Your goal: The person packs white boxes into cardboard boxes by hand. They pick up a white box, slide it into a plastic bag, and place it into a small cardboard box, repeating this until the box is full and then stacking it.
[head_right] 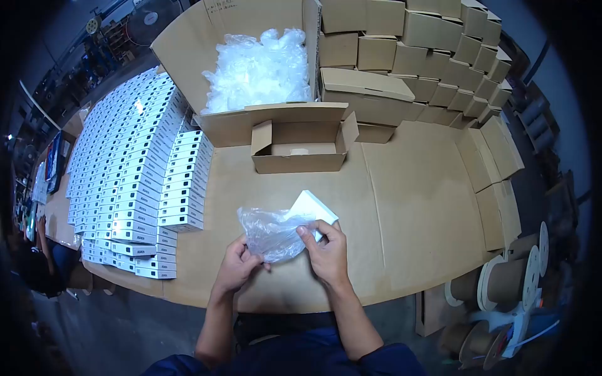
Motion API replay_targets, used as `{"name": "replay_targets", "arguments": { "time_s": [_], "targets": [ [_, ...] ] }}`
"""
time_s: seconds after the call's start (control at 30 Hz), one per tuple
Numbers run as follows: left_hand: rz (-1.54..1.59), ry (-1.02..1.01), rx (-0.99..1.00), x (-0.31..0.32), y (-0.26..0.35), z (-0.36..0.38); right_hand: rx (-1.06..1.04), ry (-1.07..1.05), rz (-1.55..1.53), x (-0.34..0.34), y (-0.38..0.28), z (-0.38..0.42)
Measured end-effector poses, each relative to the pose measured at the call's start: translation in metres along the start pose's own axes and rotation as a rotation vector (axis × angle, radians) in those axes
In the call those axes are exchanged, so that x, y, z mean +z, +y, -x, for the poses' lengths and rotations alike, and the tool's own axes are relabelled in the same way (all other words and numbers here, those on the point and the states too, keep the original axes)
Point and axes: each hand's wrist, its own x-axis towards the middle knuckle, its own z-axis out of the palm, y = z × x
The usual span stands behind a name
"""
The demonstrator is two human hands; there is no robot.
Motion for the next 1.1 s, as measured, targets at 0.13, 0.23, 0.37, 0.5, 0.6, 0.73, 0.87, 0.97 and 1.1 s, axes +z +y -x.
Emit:
{"name": "replay_targets", "arguments": {
  "time_s": [0.13,0.23,0.37,0.5,0.6,0.73,0.87,0.97,1.1],
  "targets": [
    [-0.017,0.026,0.166,0.017,0.010,-0.006,-0.015,-0.069,-0.010,0.001,0.002,0.004],
    [-0.141,0.054,-0.029,0.018,0.010,-0.012,-0.163,-0.048,0.107,0.001,-0.016,0.007],
    [-0.180,0.108,-0.007,0.022,0.007,-0.011,-0.702,0.048,0.502,-0.018,-0.043,-0.011],
    [-0.197,0.111,0.009,0.025,0.003,-0.008,-0.757,-0.058,0.521,-0.023,-0.055,-0.024],
    [-0.207,0.125,0.044,0.025,0.000,-0.009,-0.685,-0.106,0.474,-0.017,-0.056,-0.028],
    [-0.249,0.182,0.065,0.026,0.001,-0.008,-0.651,-0.183,0.352,-0.017,-0.051,-0.025],
    [-0.266,0.238,0.048,0.016,-0.011,-0.011,-0.616,-0.265,0.131,-0.022,-0.042,-0.021],
    [-0.262,0.239,0.046,0.015,-0.011,-0.009,-0.674,-0.164,0.292,-0.022,-0.044,-0.020],
    [-0.196,0.208,0.050,0.017,-0.006,-0.008,-0.867,-0.088,0.584,-0.022,-0.051,-0.027]
  ]
}}
